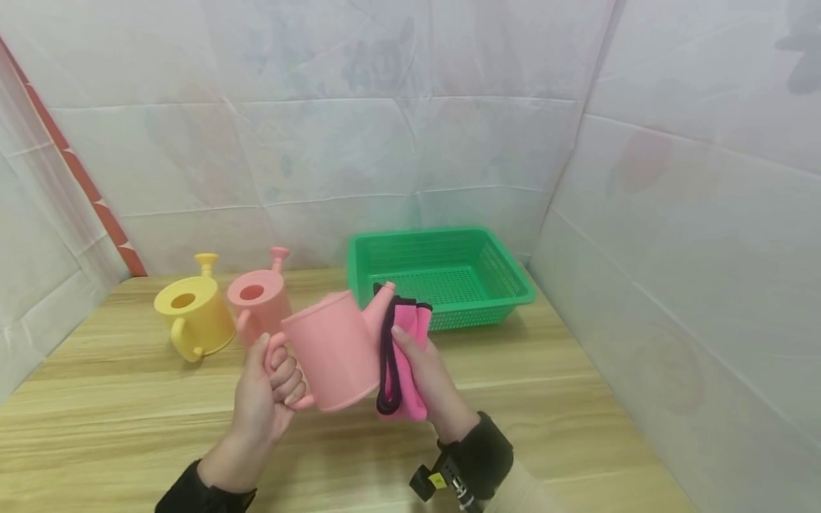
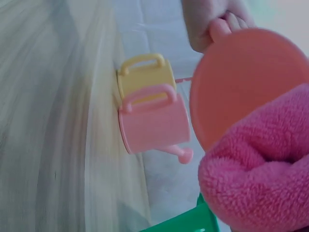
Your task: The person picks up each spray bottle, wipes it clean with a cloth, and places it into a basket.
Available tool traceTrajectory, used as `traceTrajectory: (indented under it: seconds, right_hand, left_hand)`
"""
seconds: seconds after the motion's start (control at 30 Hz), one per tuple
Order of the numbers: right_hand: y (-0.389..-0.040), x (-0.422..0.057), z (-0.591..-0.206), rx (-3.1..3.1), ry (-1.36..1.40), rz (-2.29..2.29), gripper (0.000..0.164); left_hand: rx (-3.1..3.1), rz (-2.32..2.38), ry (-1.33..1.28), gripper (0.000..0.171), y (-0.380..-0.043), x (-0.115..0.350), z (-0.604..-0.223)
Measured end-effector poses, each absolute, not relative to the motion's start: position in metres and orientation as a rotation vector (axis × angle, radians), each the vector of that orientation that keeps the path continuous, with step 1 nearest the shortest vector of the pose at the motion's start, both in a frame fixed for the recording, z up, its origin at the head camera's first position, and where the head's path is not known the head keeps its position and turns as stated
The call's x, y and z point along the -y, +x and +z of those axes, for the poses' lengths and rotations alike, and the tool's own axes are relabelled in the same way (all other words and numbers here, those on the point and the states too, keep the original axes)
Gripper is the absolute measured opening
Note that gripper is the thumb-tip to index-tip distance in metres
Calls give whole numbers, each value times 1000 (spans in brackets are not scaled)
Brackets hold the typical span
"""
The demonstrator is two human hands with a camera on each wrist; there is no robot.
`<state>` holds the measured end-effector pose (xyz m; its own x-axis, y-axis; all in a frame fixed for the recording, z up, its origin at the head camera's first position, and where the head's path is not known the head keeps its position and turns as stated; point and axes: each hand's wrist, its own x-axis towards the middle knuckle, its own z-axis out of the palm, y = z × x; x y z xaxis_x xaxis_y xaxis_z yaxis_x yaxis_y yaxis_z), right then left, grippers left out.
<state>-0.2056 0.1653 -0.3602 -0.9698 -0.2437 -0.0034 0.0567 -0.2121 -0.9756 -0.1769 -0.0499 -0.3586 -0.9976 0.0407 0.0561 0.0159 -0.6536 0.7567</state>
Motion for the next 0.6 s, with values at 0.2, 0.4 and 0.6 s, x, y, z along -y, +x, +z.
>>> traceTrajectory:
  seconds: [0.2,0.4,0.6]
  right_hand:
    - [-198,-152,-361,-2012,-230,-2372,32]
    - [-185,-141,-364,-2517,-377,-2170,43]
    - [-179,-131,-363,-2796,-980,-2015,62]
  left_hand:
    - [-1328,2888,137,43,-175,46,-358]
    - [-1370,2912,252,44,-172,43,-358]
    - [-1482,2893,437,46,-169,42,-359]
